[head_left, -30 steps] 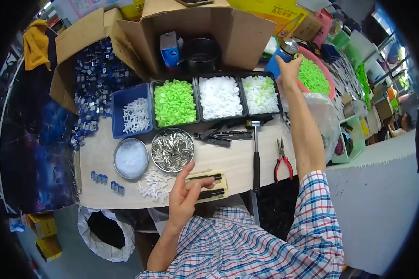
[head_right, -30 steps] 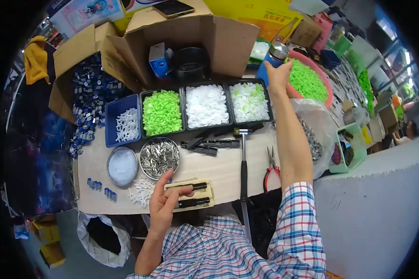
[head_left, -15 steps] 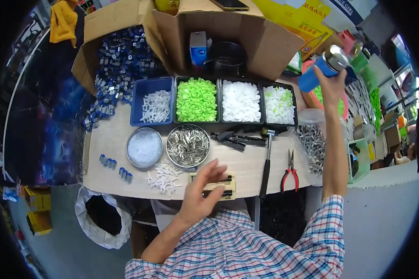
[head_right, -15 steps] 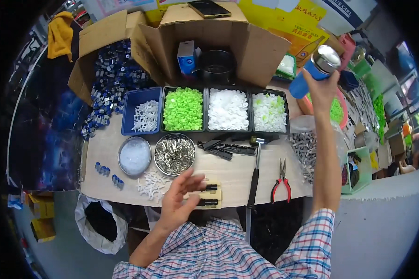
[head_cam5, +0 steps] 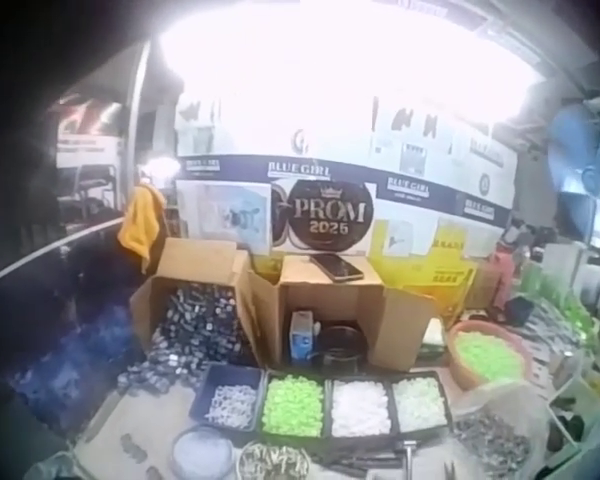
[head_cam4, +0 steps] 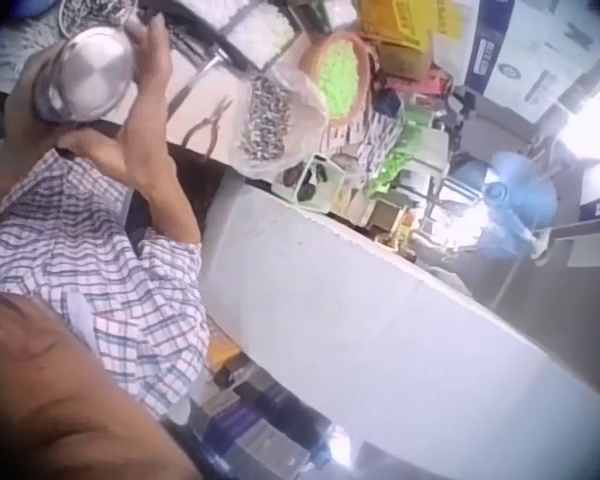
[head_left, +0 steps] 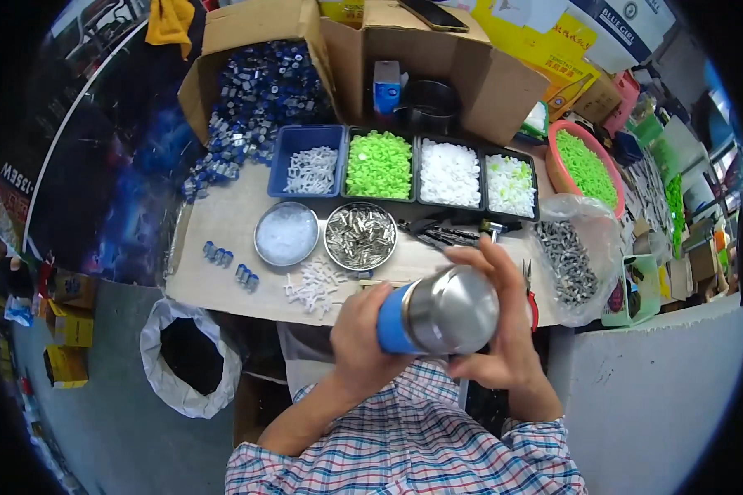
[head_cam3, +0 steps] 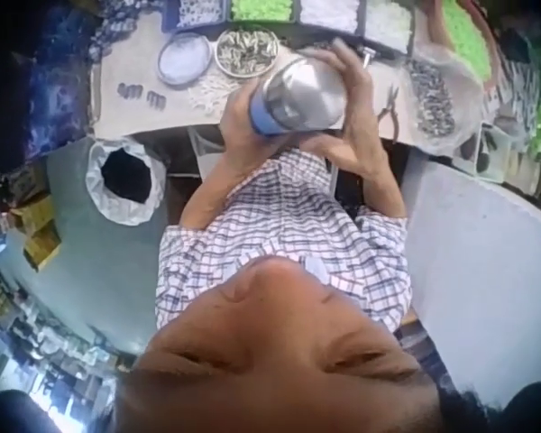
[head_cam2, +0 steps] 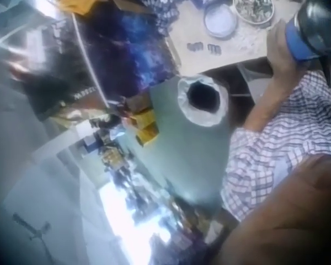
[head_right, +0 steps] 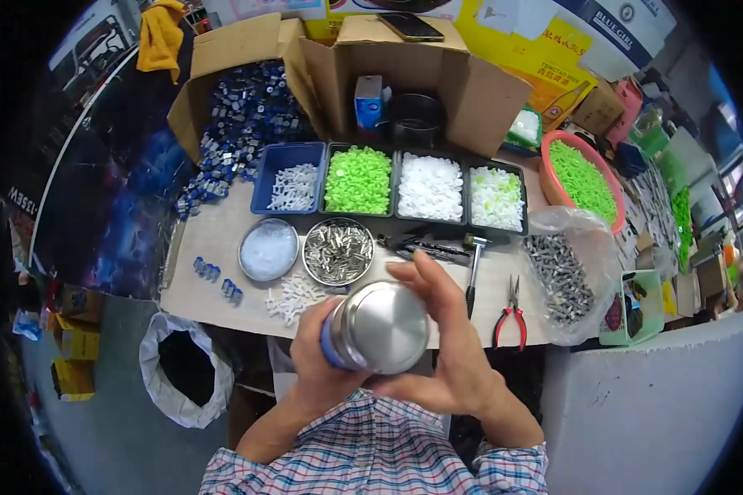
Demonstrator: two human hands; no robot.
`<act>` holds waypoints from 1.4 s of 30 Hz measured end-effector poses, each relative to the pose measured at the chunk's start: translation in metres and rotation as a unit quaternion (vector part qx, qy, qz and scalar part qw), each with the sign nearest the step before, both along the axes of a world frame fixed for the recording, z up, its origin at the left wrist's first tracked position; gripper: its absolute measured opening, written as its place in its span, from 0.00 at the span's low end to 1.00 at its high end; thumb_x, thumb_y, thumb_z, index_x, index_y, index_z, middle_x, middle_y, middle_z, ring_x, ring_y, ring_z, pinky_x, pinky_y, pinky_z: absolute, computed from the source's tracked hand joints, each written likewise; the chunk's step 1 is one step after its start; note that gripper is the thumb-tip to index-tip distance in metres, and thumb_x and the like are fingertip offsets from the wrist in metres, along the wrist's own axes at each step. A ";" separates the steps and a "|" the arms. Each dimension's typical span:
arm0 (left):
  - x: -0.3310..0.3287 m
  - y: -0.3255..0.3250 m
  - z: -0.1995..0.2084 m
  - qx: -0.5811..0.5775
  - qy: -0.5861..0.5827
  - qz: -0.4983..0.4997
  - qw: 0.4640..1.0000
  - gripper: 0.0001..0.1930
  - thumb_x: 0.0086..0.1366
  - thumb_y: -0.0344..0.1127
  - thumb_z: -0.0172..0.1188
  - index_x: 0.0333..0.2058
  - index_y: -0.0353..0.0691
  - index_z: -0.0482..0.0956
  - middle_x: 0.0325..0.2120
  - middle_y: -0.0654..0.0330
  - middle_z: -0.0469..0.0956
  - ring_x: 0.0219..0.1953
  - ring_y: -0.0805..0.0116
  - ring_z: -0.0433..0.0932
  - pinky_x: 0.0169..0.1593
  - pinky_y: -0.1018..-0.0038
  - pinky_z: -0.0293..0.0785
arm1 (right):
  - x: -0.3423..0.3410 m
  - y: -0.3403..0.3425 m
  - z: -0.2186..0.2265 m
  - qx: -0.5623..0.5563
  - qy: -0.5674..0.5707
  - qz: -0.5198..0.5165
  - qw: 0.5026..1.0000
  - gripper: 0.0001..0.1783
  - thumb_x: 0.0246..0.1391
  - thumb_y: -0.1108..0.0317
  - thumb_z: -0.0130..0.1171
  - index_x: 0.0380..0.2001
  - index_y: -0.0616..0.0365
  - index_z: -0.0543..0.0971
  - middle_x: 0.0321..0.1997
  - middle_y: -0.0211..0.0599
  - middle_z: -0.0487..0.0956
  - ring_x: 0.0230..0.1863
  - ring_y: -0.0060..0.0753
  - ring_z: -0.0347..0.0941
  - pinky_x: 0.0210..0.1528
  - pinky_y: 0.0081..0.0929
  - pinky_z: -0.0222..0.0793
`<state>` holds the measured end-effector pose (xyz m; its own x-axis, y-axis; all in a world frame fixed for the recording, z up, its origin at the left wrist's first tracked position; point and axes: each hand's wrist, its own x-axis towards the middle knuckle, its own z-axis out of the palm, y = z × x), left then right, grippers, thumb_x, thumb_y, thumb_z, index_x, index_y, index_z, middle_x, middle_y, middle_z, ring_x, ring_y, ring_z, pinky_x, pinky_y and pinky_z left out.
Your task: Assemble small mechanical or electronic parts into a base unit using hands and small tools on a workbench.
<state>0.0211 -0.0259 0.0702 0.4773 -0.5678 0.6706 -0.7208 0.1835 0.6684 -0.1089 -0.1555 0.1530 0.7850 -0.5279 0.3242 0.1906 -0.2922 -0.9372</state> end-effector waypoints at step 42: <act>0.046 0.006 0.155 -0.208 -0.097 -0.262 0.937 0.28 0.53 0.42 0.74 0.53 0.55 0.75 0.53 0.54 0.79 0.57 0.47 0.77 0.66 0.47 0.62 | -0.067 0.015 -0.053 0.124 -0.107 -0.079 0.983 0.41 0.54 0.40 0.68 0.56 0.63 0.68 0.52 0.47 0.74 0.54 0.39 0.71 0.58 0.34 0.68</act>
